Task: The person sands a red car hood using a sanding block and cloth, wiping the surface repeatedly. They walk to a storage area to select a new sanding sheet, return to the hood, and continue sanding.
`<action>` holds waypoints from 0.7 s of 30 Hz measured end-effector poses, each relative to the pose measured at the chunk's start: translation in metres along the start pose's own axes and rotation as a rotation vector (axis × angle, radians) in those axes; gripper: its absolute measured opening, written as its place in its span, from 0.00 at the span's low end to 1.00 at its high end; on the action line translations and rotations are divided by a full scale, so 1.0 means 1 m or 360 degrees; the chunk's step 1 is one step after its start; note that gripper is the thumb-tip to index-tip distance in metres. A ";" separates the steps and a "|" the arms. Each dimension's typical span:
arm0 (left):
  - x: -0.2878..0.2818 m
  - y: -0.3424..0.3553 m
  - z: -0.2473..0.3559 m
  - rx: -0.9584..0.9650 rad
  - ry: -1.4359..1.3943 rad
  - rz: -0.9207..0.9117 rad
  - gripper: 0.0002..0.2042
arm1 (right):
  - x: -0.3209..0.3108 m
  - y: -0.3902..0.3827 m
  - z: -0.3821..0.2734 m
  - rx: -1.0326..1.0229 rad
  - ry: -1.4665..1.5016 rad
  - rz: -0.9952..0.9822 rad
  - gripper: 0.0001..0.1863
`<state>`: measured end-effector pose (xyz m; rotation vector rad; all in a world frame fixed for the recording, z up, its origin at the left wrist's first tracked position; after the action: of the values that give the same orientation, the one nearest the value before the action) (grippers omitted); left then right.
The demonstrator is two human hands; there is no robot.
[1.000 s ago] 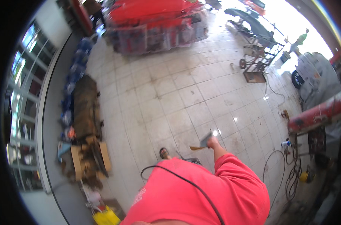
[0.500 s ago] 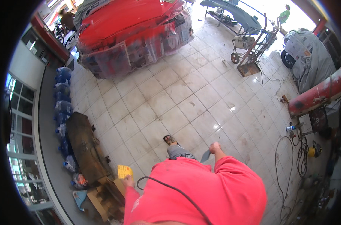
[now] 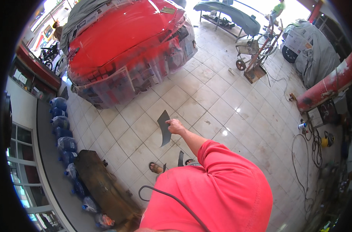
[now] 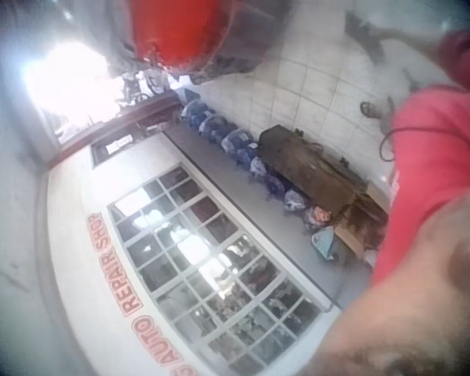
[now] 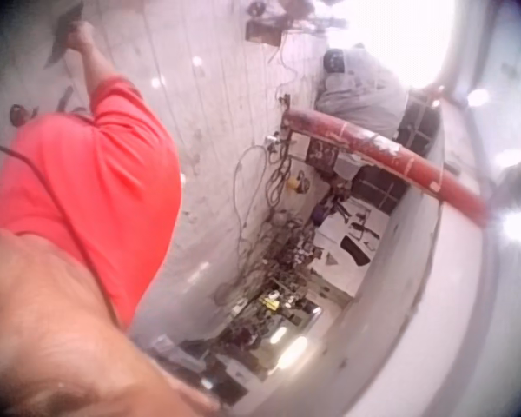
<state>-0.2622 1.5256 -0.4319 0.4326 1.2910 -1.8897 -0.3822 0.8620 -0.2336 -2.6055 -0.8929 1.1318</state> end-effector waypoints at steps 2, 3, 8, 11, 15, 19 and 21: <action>-0.023 0.038 0.011 0.0007 -0.0051 0.0015 0.16 | 0.018 0.020 -0.006 0.0043 0.0122 -0.0053 0.28; -0.037 0.062 0.021 0.0021 -0.0061 0.0013 0.16 | 0.021 0.032 0.016 0.0068 0.0413 0.0016 0.29; -0.141 0.181 0.045 -0.0130 -0.0227 0.0190 0.15 | 0.021 0.021 0.013 0.0722 0.1071 0.0223 0.26; -0.196 0.249 0.056 -0.0269 -0.0257 0.0378 0.15 | 0.017 0.040 -0.037 0.0720 0.1147 0.0375 0.24; -0.267 0.331 0.134 0.0073 -0.0514 0.0291 0.11 | 0.004 0.067 -0.108 0.0509 0.1174 0.0533 0.23; -0.301 0.353 0.207 0.0005 -0.0634 0.0086 0.08 | 0.007 0.115 -0.213 0.0224 0.1274 0.0515 0.23; -0.312 0.398 0.193 0.0200 -0.0374 0.0267 0.09 | 0.013 0.146 -0.272 0.0113 0.1337 0.0445 0.23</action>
<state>0.2664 1.4149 -0.3943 0.3589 0.9567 -1.8243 -0.1149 0.7742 -0.1050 -2.7754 -0.2991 0.0261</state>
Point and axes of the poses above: each hand's wrist, its own y-axis towards the middle knuckle, its own x-axis out of the palm, z = x × y, the point moved 10 cm from there along y, towards the middle knuckle, and after that the axes turned 6 degrees about x, right-handed, at the moved point
